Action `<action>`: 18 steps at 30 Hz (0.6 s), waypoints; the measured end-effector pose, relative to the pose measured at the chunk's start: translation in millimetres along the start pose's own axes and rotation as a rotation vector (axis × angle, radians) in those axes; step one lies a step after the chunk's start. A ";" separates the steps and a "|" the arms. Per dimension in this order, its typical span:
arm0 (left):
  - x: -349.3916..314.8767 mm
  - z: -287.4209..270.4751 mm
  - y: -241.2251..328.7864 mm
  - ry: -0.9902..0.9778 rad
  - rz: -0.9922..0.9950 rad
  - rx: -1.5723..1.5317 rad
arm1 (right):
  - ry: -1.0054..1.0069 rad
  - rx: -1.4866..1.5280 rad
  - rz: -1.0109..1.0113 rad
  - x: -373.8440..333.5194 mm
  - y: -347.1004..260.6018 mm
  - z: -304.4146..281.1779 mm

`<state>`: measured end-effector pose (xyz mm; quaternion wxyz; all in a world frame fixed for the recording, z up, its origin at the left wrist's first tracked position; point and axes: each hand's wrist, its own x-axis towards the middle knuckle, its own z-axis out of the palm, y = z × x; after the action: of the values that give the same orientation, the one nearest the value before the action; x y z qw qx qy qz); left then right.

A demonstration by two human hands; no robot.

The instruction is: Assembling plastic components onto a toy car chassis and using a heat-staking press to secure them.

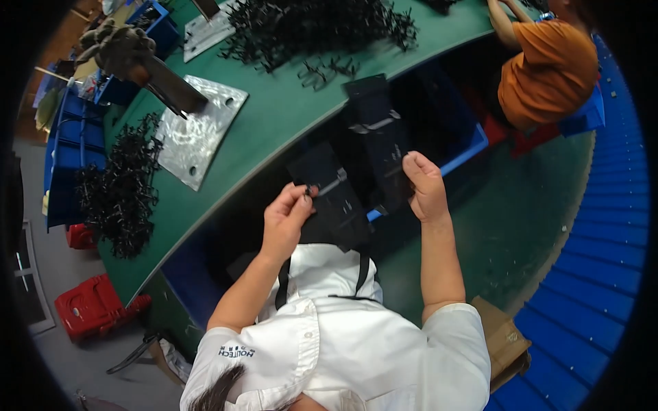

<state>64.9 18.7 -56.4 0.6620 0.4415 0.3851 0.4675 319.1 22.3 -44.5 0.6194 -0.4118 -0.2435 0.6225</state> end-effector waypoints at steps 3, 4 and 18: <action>-6.9 -2.1 6.4 -0.058 0.046 0.024 | -0.055 -0.586 -0.148 44.3 -22.2 33.5; -9.1 -2.3 8.2 -0.070 0.058 0.035 | -0.096 -0.693 -0.206 59.8 -28.8 45.2; -23.7 -30.8 13.5 -0.003 0.030 -0.053 | 0.108 -1.419 -1.075 185.8 -14.8 115.9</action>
<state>26.4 5.3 -51.0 0.6670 0.4302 0.3649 0.4867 253.0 228.5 -8.8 0.4374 -0.5571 -0.7024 -0.0697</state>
